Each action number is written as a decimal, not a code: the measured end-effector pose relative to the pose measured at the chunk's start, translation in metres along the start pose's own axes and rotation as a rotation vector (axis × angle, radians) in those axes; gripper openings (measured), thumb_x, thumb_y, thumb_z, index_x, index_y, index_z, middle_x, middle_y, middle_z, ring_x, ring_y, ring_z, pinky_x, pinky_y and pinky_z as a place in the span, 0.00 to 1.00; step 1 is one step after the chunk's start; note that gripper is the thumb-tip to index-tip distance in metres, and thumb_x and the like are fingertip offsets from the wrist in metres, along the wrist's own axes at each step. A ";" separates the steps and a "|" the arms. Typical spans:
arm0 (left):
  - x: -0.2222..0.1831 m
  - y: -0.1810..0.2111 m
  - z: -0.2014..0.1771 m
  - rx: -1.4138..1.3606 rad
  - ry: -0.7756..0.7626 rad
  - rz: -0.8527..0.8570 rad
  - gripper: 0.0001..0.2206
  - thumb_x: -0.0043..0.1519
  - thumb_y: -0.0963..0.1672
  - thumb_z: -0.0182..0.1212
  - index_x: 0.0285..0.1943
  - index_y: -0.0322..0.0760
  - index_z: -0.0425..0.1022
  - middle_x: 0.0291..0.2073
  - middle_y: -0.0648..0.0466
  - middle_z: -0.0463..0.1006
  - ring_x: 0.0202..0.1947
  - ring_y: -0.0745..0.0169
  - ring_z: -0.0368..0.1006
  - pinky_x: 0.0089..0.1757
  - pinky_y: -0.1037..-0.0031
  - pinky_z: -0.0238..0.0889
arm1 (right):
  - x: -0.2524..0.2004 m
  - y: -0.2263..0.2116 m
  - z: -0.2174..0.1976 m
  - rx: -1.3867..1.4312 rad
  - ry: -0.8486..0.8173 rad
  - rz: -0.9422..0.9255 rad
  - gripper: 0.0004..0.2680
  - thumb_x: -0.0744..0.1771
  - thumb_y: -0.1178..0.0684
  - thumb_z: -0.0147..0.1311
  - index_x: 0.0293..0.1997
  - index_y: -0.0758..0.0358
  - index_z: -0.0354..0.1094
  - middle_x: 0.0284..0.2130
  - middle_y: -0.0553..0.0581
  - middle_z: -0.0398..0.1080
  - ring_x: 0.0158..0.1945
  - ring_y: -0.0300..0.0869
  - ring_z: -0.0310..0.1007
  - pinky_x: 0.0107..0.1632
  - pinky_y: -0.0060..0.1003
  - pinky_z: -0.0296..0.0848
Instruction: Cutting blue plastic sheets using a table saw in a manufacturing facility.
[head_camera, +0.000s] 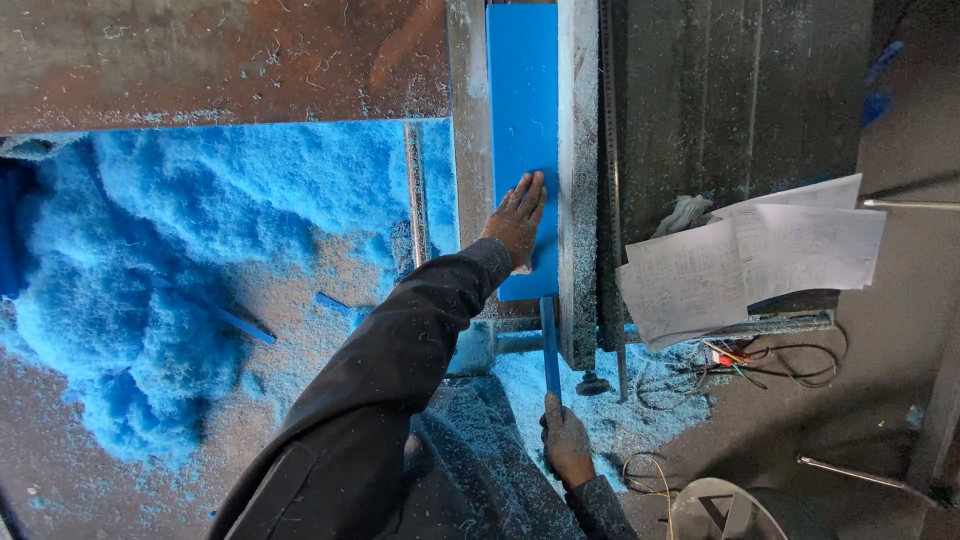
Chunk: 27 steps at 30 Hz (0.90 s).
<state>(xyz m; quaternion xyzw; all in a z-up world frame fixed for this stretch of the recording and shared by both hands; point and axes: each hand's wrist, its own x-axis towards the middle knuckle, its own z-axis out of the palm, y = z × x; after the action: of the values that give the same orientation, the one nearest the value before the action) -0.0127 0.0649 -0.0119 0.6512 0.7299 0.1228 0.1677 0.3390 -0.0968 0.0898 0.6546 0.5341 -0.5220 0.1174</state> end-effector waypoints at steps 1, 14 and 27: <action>0.001 -0.002 -0.003 0.000 0.000 0.003 0.33 0.70 0.42 0.53 0.81 0.32 0.38 0.79 0.43 0.28 0.79 0.40 0.25 0.74 0.48 0.41 | -0.002 -0.005 -0.001 0.002 0.002 0.001 0.29 0.66 0.23 0.40 0.28 0.67 0.70 0.17 0.58 0.68 0.22 0.47 0.70 0.30 0.44 0.66; -0.044 0.010 -0.103 -0.169 -0.011 -0.209 0.55 0.48 0.57 0.76 0.79 0.35 0.43 0.76 0.41 0.44 0.74 0.38 0.44 0.69 0.49 0.48 | -0.005 -0.056 0.001 0.277 -0.089 0.097 0.25 0.67 0.26 0.46 0.32 0.66 0.66 0.15 0.53 0.58 0.12 0.42 0.56 0.18 0.42 0.57; -0.075 0.026 -0.015 -0.592 0.297 -0.522 0.45 0.56 0.47 0.74 0.79 0.28 0.49 0.58 0.36 0.62 0.57 0.36 0.66 0.56 0.54 0.67 | 0.003 -0.105 -0.003 0.381 -0.106 0.081 0.23 0.68 0.29 0.47 0.30 0.63 0.64 0.12 0.50 0.55 0.09 0.38 0.52 0.14 0.39 0.52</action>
<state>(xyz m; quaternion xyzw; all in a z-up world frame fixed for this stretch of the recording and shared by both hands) 0.0119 -0.0055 0.0187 0.3432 0.8199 0.3731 0.2662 0.2547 -0.0505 0.1309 0.6575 0.3920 -0.6422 0.0401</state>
